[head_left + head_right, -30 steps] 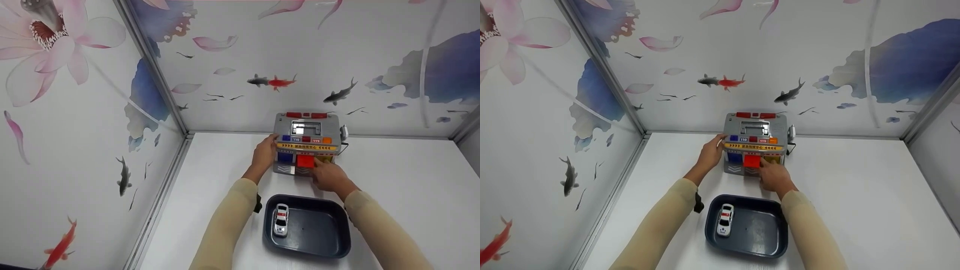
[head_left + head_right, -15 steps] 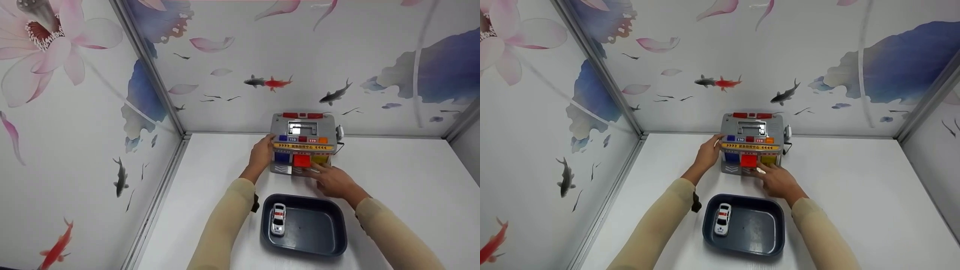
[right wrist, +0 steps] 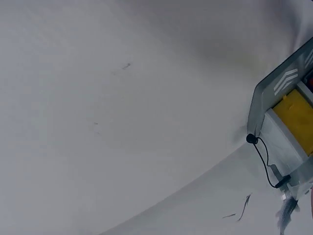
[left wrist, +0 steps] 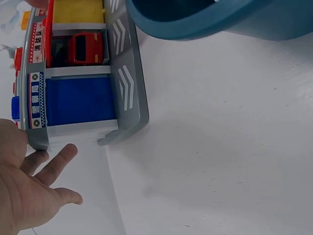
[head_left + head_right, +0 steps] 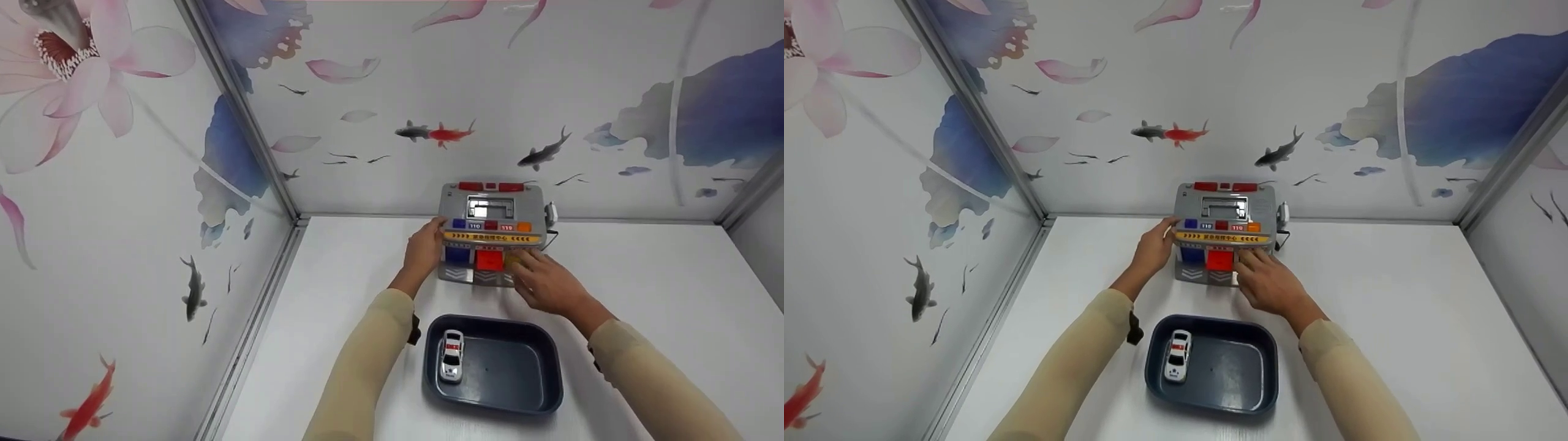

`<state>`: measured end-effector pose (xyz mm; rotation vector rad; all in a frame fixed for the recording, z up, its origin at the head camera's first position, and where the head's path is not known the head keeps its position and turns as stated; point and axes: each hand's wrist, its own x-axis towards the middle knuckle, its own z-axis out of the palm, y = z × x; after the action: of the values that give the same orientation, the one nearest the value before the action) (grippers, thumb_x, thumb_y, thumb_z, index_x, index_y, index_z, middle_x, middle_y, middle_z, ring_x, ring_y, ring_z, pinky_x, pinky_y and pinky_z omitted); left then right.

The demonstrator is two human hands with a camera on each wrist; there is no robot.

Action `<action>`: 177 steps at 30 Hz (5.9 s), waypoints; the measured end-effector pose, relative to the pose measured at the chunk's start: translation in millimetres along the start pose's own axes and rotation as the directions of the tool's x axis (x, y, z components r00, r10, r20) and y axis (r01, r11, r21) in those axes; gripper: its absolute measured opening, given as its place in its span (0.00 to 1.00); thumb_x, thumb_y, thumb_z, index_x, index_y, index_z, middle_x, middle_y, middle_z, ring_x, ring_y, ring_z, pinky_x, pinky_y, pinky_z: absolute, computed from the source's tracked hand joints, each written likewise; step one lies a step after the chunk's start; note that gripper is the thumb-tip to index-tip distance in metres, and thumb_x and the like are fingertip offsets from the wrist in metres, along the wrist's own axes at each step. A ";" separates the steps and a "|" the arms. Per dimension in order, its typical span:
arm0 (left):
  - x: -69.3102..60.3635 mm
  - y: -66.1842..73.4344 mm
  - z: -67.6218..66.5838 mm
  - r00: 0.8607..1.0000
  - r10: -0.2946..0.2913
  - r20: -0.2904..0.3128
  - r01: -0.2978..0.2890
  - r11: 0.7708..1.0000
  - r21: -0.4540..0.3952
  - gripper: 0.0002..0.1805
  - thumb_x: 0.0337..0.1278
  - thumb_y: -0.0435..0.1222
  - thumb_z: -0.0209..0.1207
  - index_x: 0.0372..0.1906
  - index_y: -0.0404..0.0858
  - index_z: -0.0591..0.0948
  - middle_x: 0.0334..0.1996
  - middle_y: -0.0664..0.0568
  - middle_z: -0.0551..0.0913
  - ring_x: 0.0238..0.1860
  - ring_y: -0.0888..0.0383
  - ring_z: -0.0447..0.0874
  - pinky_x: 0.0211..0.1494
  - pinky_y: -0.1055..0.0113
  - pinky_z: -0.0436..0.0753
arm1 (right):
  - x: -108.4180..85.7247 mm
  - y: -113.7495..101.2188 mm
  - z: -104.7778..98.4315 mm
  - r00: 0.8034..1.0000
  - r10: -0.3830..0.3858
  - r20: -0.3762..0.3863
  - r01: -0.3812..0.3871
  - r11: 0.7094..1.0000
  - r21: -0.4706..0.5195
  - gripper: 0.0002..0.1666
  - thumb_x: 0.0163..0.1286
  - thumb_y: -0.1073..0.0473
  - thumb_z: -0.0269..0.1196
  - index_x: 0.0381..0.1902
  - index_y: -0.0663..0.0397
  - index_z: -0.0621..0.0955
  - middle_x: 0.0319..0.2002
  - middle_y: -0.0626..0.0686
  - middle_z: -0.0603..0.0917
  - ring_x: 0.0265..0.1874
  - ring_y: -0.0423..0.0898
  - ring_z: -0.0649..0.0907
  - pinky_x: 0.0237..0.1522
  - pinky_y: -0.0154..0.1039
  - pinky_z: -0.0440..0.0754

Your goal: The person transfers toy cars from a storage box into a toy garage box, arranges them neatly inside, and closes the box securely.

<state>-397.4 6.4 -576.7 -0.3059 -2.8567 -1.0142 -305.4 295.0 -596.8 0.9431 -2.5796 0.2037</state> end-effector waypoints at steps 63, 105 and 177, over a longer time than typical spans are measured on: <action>0.0 -1.7 4.0 0.998 -0.067 0.005 0.067 0.998 0.006 0.22 0.91 0.43 0.48 0.79 0.55 0.77 0.75 0.54 0.83 0.77 0.49 0.81 0.82 0.25 0.67 | 75.1 -23.8 47.3 0.915 0.394 0.088 -0.351 0.884 -0.310 0.48 0.70 0.48 0.79 0.78 0.49 0.67 0.72 0.70 0.68 0.70 0.72 0.69 0.73 0.70 0.71; 0.5 -0.3 0.5 0.999 -0.050 0.008 0.050 0.999 0.012 0.22 0.92 0.44 0.48 0.79 0.56 0.76 0.75 0.55 0.83 0.77 0.50 0.81 0.82 0.25 0.68 | 76.3 -24.7 46.6 0.906 0.414 0.092 -0.357 0.861 -0.361 0.46 0.73 0.47 0.76 0.77 0.52 0.64 0.73 0.69 0.66 0.70 0.71 0.68 0.67 0.70 0.71; 0.9 -1.2 0.2 0.999 -0.043 0.026 0.042 0.998 0.056 0.23 0.92 0.46 0.47 0.80 0.55 0.75 0.76 0.53 0.83 0.76 0.47 0.83 0.81 0.28 0.72 | 97.1 -62.5 -10.2 0.957 0.150 0.247 -0.149 0.989 -0.024 0.46 0.76 0.39 0.66 0.87 0.44 0.68 0.86 0.58 0.67 0.85 0.63 0.69 0.77 0.88 0.57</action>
<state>-398.5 5.7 -577.5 -0.2578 -2.9218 -0.9432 -329.9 192.7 -548.1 0.8167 -2.8837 0.1257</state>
